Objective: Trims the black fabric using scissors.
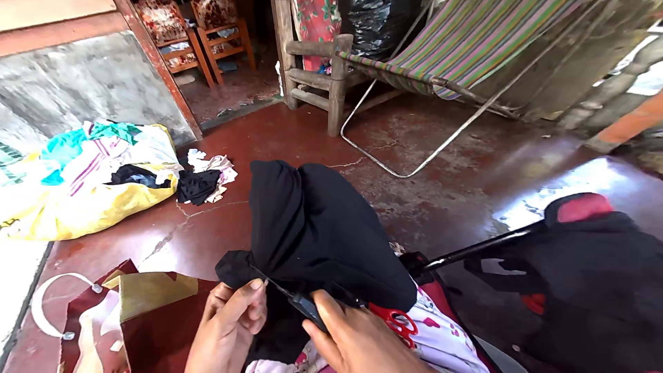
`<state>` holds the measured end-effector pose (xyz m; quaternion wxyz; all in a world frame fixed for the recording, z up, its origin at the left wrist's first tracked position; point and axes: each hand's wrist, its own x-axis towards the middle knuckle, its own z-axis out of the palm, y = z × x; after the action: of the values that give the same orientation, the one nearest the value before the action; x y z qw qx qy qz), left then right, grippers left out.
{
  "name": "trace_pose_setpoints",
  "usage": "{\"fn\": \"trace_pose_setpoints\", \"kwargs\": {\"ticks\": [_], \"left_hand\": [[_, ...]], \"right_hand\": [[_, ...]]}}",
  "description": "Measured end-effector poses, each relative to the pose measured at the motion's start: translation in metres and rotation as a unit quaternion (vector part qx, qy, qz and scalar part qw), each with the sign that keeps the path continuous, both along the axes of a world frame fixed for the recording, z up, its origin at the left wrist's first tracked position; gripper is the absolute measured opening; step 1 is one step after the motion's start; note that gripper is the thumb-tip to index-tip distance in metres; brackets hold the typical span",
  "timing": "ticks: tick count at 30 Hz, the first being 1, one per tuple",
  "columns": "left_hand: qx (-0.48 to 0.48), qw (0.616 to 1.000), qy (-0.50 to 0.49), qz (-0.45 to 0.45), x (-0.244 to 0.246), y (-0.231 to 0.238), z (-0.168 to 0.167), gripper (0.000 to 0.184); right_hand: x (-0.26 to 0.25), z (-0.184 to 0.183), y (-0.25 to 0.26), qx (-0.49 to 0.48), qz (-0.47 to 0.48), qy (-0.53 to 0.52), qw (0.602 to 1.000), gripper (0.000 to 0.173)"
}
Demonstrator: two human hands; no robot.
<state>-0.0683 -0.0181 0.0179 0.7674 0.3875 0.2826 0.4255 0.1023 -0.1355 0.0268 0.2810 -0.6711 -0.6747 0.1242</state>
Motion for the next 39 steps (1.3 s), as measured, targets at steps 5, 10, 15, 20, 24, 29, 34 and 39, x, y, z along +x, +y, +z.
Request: {"fn": "trace_pose_setpoints", "kwargs": {"ticks": [5, 10, 15, 20, 24, 29, 34, 39], "left_hand": [[0.098, 0.990, 0.100, 0.002, -0.016, 0.007, 0.017, 0.010], [0.136, 0.969, 0.203, -0.016, -0.028, 0.012, 0.012, 0.009], [0.134, 0.960, 0.243, -0.027, -0.031, 0.015, 0.011, 0.012], [0.133, 0.966, 0.217, -0.041, -0.035, 0.017, 0.008, 0.017], [0.145, 0.978, 0.139, -0.058, -0.036, 0.019, 0.003, 0.013], [0.129, 0.986, 0.082, -0.067, -0.034, 0.019, 0.001, 0.010], [0.110, 0.990, 0.058, -0.070, -0.033, 0.018, 0.001, 0.011], [0.093, 0.992, 0.016, -0.079, -0.032, 0.019, -0.002, 0.009]], "right_hand": [[-0.005, 0.003, 0.007, -0.002, 0.017, 0.044, 0.999, 0.031], [-0.003, 0.006, 0.003, -0.044, 0.034, 0.119, 0.991, 0.035], [-0.003, 0.014, 0.003, -0.108, 0.053, 0.143, 0.982, 0.036], [0.000, 0.022, -0.001, -0.166, 0.057, 0.139, 0.975, 0.037], [0.003, 0.023, 0.000, -0.180, 0.062, 0.155, 0.969, 0.037], [0.003, 0.023, -0.002, -0.166, 0.065, 0.160, 0.971, 0.037], [0.002, 0.022, -0.004, -0.144, 0.069, 0.150, 0.976, 0.036], [0.002, 0.019, -0.004, -0.135, 0.063, 0.155, 0.977, 0.036]]}}
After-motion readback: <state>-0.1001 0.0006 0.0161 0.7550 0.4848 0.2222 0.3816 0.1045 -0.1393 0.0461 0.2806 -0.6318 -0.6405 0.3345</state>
